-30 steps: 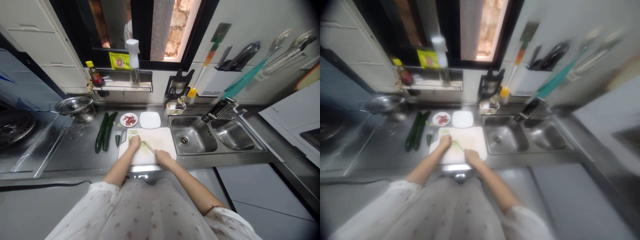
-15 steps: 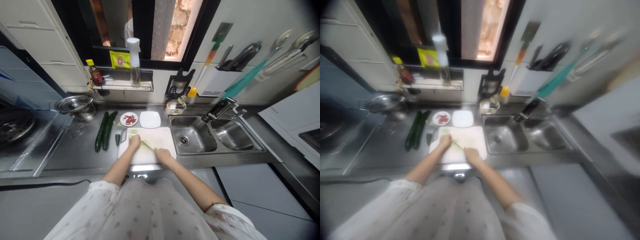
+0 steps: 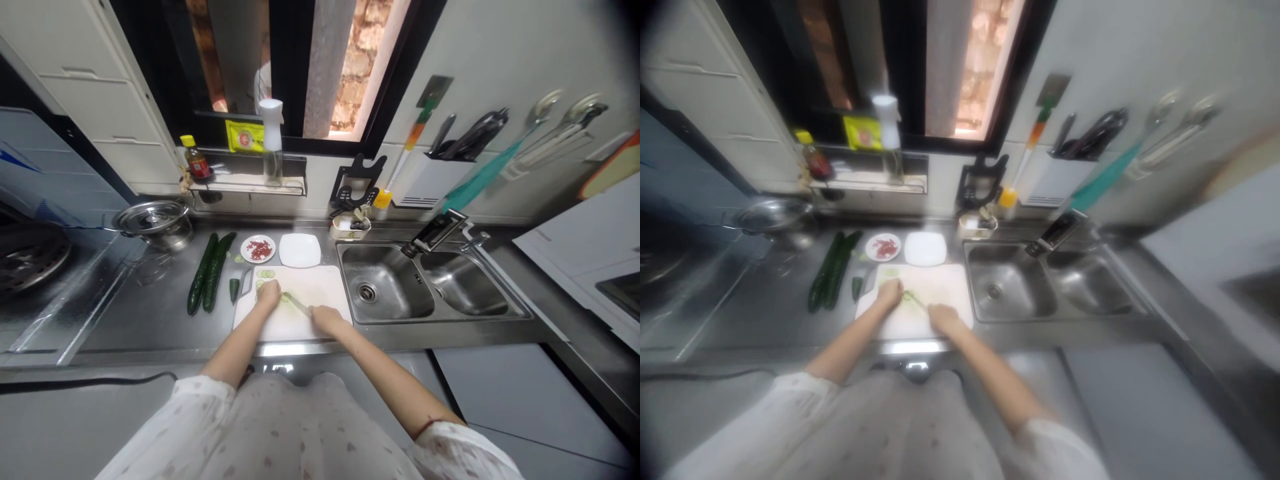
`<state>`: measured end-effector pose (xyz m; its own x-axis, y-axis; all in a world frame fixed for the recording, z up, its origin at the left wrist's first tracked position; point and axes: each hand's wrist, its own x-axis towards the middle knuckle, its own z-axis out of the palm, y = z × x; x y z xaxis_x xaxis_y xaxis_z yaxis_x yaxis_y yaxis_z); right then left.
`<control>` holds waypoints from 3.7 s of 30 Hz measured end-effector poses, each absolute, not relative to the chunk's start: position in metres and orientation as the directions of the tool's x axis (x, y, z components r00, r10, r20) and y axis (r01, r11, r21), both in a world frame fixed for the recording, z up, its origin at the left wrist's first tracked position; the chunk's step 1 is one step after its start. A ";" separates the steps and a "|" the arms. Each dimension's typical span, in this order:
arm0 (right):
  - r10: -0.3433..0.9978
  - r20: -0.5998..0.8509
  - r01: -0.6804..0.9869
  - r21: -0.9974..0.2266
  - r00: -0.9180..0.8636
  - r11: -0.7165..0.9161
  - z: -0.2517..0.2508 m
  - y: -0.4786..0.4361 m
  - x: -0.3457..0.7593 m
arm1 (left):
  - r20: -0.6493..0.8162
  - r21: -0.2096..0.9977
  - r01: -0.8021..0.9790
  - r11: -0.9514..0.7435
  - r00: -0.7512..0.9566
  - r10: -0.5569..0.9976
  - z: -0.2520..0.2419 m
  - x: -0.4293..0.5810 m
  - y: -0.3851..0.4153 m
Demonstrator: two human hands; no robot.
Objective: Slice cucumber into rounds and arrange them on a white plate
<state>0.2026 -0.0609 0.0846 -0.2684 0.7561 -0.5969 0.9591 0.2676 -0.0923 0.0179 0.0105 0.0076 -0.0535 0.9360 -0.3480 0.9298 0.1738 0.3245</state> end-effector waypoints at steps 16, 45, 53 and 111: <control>0.769 -0.586 0.965 -0.104 -0.256 0.242 0.082 -0.067 0.201 | -0.362 0.326 0.928 0.181 -0.054 0.930 0.008 0.018 0.012; 0.808 -0.545 0.974 -0.112 -0.224 0.194 0.070 -0.085 0.207 | -0.344 0.330 0.927 0.177 -0.057 0.937 -0.010 0.017 0.016; 0.806 -0.549 0.974 -0.106 -0.224 0.199 0.071 -0.089 0.209 | -0.351 0.322 0.928 0.185 -0.065 0.934 -0.008 0.017 0.015; 0.903 -0.428 0.966 -0.221 0.029 -0.136 0.050 -0.079 0.228 | -0.269 0.600 0.706 0.376 -0.264 0.926 -0.005 -0.015 -0.043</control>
<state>0.2282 -0.0787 0.0502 0.0288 0.9033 -0.4280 0.9658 -0.1356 -0.2212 -0.0155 -0.0433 -0.0052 -0.2641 0.9263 -0.2688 0.7060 0.3756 0.6005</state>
